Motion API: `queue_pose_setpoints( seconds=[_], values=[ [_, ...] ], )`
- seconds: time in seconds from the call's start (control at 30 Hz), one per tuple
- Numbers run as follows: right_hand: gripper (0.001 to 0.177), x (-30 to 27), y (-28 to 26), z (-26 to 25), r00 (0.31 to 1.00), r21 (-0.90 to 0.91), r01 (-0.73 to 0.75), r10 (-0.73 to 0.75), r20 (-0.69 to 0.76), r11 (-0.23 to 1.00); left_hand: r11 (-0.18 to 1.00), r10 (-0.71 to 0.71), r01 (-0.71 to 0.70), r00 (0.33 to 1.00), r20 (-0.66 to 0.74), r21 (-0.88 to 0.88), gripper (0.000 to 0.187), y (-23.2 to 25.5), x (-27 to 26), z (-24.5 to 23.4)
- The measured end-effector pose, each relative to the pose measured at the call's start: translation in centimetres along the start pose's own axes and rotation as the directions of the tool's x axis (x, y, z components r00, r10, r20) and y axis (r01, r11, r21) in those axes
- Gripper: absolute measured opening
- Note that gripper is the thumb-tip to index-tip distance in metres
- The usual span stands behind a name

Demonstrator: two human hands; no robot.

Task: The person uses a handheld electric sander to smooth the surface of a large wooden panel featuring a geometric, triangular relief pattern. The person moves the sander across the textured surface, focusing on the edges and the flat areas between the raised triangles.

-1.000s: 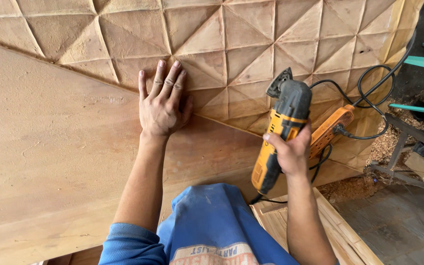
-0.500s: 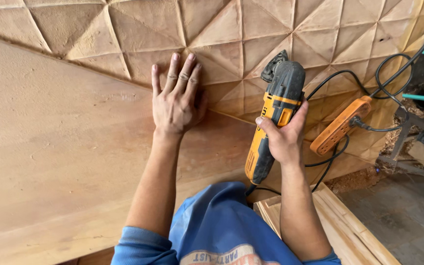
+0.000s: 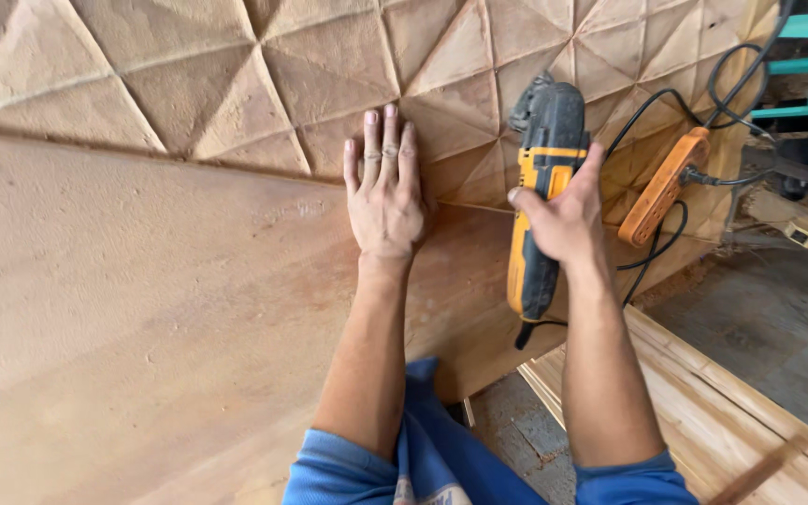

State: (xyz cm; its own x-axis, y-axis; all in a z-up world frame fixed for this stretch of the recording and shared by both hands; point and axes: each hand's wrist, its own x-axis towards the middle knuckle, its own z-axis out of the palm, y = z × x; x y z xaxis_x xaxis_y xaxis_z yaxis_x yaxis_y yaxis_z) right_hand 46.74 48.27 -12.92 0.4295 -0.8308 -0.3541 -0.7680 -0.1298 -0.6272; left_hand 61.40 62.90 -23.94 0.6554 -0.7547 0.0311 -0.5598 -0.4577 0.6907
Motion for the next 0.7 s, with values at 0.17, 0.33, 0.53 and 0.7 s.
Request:
queue_pose_setpoints(
  seconds=[0.17,0.33,0.53,0.7],
  values=[
    [0.081,-0.1,-1.3,-0.2,0.996,-0.056,-0.076,0.073,-0.049,0.996,0.997,-0.026,0.028,0.999,0.025,-0.066,0.058,0.5,-0.5,0.0],
    [0.089,0.1,-2.5,0.2,0.999,-0.092,-0.042,0.043,0.005,0.995,0.997,-0.043,0.044,0.999,0.025,-0.06,0.06,0.8,0.5,0.1],
    [0.103,0.9,-3.9,0.0,0.975,-0.129,-0.213,0.203,-0.085,0.969,0.999,-0.034,0.034,0.999,0.014,-0.022,0.059,0.8,-0.4,0.3],
    [0.096,-0.6,-3.7,1.0,0.996,-0.21,-0.091,0.087,-0.025,0.974,0.997,-0.053,0.053,0.999,0.005,-0.063,0.06,0.8,0.4,0.3]
  ],
)
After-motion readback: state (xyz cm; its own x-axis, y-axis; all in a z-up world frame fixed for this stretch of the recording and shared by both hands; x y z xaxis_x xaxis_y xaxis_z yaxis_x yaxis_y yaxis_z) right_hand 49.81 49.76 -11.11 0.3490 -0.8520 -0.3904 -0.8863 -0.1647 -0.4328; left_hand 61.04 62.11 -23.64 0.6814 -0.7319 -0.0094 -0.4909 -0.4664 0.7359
